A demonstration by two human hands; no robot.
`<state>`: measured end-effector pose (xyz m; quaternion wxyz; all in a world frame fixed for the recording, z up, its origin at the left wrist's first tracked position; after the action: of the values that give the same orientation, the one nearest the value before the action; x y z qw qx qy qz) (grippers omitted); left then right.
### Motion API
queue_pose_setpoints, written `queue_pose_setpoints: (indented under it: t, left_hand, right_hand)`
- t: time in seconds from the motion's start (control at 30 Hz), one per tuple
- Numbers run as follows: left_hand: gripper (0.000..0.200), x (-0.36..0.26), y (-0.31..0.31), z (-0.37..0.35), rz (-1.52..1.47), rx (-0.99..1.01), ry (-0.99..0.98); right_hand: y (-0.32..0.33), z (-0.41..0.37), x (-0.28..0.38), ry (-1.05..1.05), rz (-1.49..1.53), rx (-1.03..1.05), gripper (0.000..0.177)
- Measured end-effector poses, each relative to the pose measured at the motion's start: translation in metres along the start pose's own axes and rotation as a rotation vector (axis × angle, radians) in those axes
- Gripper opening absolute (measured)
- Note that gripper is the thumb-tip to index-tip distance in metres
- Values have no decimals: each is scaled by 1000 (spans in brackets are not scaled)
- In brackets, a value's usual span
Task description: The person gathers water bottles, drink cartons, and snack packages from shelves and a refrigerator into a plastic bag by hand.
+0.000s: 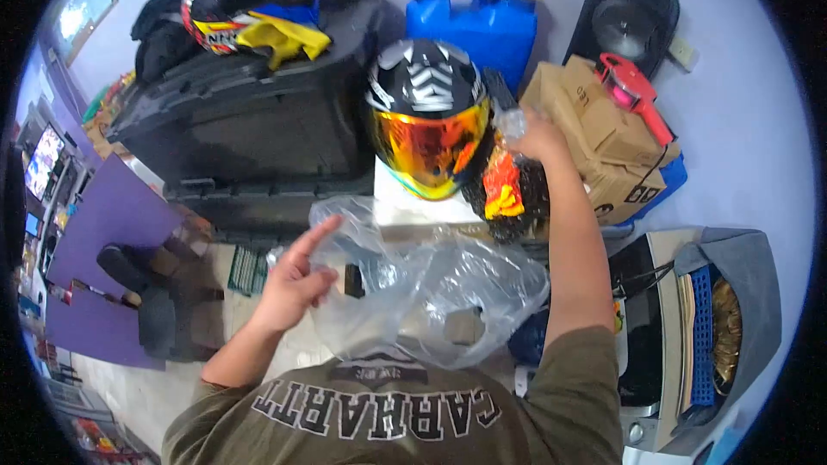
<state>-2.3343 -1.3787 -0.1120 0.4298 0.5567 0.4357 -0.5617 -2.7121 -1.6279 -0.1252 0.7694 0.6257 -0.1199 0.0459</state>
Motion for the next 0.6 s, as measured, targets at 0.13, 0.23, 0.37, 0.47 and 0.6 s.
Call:
queue_pose_setpoints:
  t: [0.13, 0.23, 0.37, 0.47, 0.6]
  left_hand:
    - [65, -12, -23, 6, -88, -80, 23]
    - [66, -14, -31, 13, -22, -106, 30]
    - [66, -19, -37, 18, -4, -121, 64]
    - [67, -19, -38, 21, -2, -100, 57]
    - [70, -23, -43, 22, 69, -39, 10]
  right_hand:
    - [-17, 13, -4, 112, -43, 20, 64]
    - [-5, -1, -11, 162, 64, -260, 28]
    - [87, -70, -9, 228, 272, -504, 39]
    - [89, -149, 8, 388, 992, -134, 41]
    - [7, -203, 91, 523, 972, 392, 44]
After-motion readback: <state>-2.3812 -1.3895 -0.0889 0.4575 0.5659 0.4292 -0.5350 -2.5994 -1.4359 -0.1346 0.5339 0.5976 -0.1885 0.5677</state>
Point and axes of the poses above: each hand's wrist, its own z-axis towards the middle knuckle, its own y-axis out of the back of the hand, x = y × z, the point moved 1 cm from there along z, towards the middle knuckle, and after that the axes turned 4 degrees about -y, right-handed, at the moved point
